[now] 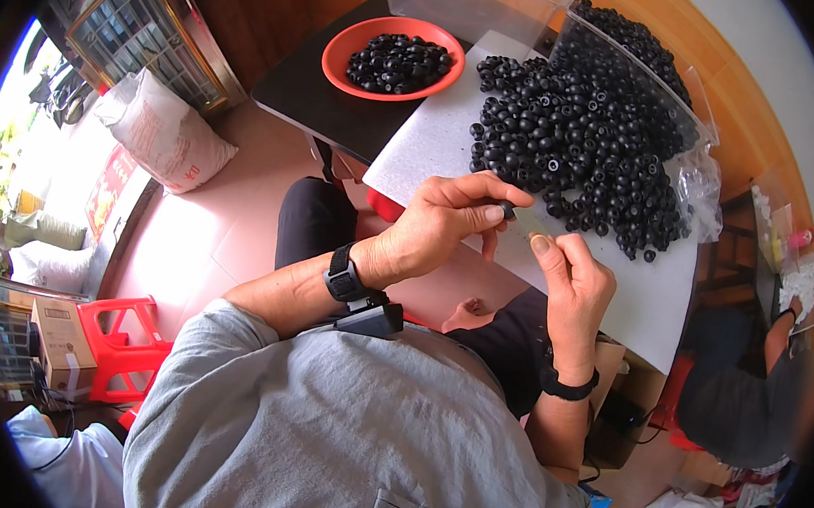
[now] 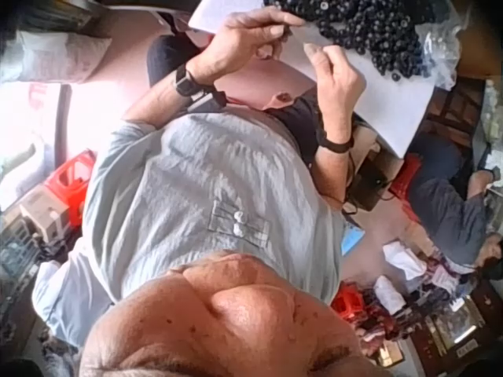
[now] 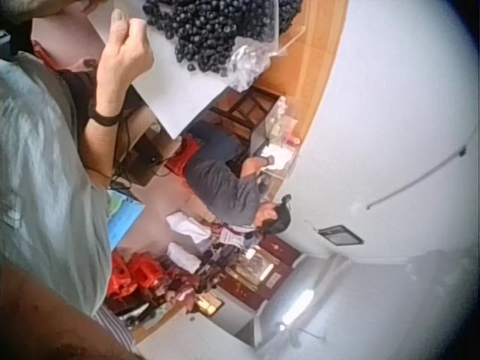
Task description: Sorting and processing small black components or fruit-like objects on a table.
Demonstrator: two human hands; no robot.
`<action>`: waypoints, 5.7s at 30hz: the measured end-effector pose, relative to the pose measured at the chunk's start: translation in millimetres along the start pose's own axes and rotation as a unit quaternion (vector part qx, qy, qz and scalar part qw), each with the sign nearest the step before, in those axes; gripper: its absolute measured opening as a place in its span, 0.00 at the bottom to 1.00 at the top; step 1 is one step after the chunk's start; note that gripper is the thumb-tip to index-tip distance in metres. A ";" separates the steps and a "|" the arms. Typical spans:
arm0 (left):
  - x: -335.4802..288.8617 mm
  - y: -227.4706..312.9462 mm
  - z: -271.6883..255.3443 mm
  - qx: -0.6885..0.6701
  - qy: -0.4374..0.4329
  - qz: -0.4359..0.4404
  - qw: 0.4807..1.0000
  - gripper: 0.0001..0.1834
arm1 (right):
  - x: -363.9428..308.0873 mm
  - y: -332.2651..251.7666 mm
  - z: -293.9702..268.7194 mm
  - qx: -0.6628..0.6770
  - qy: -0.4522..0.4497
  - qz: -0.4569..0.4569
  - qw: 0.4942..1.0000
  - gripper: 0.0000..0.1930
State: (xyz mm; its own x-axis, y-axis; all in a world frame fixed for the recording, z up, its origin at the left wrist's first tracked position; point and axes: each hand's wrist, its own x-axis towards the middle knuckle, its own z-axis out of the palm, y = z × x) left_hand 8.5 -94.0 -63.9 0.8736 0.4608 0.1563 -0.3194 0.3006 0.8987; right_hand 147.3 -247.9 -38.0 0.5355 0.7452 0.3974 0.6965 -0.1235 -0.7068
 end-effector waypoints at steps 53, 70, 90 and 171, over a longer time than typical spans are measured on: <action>55.0 59.6 -70.0 0.656 0.099 0.291 0.690 0.08 | -11.6 21.2 -0.9 0.183 0.042 0.028 0.982 0.13; 36.7 32.9 -45.9 0.638 0.048 0.238 0.731 0.08 | -13.5 18.5 -1.0 0.177 0.045 0.022 0.983 0.12; 19.1 38.9 -21.8 0.521 0.003 0.153 0.840 0.10 | -12.8 19.8 -0.2 0.161 0.053 0.015 0.985 0.13; 55.2 28.1 -16.0 0.696 -0.022 0.274 0.663 0.11 | -12.5 21.0 -2.5 0.162 0.034 0.017 0.986 0.12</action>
State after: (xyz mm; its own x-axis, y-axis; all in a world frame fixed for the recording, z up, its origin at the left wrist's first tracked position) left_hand 41.9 -46.8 -36.5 0.7858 0.1488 0.6004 0.0293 -0.9785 0.2041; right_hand 156.5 -261.5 -56.4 0.5944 0.6972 0.4007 0.4942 0.0763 -0.8660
